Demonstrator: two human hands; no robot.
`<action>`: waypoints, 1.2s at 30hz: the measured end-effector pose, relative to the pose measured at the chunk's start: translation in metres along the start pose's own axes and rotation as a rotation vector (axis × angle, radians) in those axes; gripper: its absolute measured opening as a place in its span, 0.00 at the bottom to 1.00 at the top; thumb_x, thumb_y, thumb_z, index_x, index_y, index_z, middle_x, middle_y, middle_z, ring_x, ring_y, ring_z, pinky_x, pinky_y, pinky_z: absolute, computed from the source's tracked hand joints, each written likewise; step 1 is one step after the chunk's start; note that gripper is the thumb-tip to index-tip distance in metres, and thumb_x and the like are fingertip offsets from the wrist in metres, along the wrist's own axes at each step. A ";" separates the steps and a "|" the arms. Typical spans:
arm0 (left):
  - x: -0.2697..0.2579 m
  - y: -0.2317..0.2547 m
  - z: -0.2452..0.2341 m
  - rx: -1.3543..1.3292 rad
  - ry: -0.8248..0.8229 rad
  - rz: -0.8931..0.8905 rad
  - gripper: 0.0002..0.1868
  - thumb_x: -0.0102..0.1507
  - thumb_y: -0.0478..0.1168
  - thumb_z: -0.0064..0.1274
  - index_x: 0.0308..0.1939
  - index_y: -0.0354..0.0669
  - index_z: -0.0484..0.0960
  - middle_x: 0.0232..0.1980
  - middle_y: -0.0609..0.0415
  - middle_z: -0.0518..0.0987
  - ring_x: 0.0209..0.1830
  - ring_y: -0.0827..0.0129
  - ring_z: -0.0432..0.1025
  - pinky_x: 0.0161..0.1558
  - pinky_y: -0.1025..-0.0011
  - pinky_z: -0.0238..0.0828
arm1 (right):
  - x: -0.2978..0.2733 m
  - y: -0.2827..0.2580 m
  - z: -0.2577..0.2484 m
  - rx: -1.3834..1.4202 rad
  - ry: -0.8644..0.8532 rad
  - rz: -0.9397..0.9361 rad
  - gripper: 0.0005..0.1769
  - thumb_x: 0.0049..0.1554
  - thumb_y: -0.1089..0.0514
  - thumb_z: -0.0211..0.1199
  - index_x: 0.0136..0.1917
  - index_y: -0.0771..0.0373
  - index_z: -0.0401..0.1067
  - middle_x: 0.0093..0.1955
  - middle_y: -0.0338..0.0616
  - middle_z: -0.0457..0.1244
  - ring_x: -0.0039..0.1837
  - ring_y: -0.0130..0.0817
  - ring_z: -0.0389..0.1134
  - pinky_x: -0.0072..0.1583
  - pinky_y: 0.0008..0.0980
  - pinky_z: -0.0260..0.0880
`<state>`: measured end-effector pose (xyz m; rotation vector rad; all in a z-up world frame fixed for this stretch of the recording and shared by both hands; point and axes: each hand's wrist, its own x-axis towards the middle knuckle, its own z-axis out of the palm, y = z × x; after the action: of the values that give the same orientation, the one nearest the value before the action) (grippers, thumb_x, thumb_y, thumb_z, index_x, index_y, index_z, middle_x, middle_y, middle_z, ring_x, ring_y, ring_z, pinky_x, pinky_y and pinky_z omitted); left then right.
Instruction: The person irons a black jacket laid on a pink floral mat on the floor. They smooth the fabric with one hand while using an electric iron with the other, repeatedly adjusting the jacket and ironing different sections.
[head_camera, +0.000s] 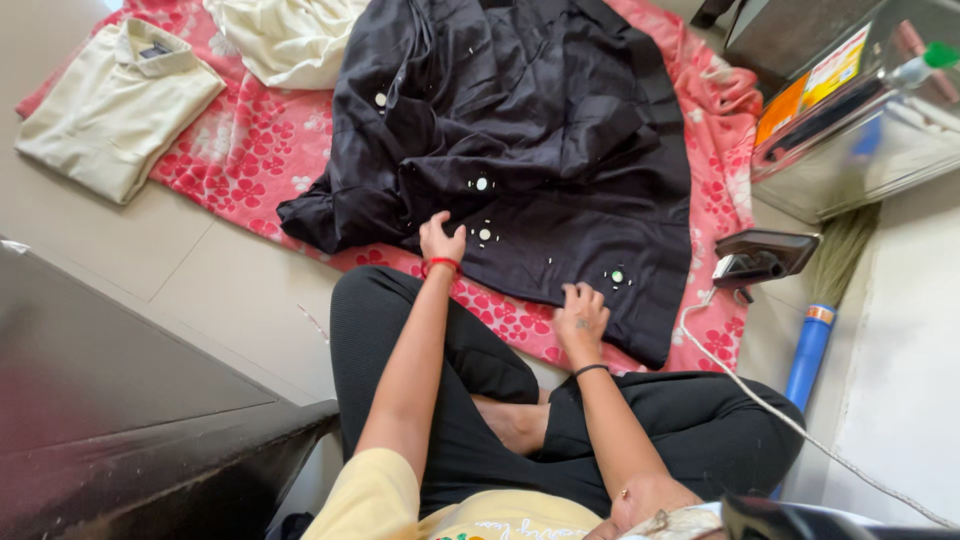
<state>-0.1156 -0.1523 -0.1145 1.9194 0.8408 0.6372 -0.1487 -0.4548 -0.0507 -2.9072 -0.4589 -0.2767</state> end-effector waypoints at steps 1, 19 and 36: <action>-0.009 -0.004 0.006 0.028 0.076 -0.117 0.29 0.53 0.47 0.70 0.57 0.48 0.79 0.60 0.45 0.75 0.63 0.47 0.69 0.65 0.58 0.66 | 0.001 0.012 -0.001 -0.015 -0.015 0.046 0.22 0.47 0.58 0.64 0.56 0.49 0.73 0.60 0.40 0.66 0.63 0.45 0.64 0.58 0.49 0.65; 0.153 -0.015 -0.101 -1.573 -0.047 -0.744 0.32 0.62 0.59 0.56 0.62 0.41 0.79 0.62 0.46 0.80 0.63 0.49 0.74 0.66 0.49 0.70 | 0.055 0.114 -0.112 -0.060 -0.457 0.019 0.29 0.48 0.60 0.63 0.63 0.39 0.72 0.51 0.49 0.71 0.56 0.51 0.73 0.57 0.49 0.72; 0.374 0.142 -0.022 -0.598 -0.240 -0.256 0.35 0.56 0.50 0.69 0.64 0.40 0.77 0.67 0.53 0.75 0.64 0.59 0.70 0.59 0.61 0.72 | 0.482 0.132 -0.012 1.711 -0.367 0.824 0.23 0.64 0.46 0.45 0.66 0.58 0.67 0.59 0.53 0.68 0.55 0.56 0.72 0.56 0.65 0.75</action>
<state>0.1473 0.0975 0.0556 1.2899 0.6364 0.4273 0.3426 -0.4429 0.0425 -1.2063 0.3753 0.5304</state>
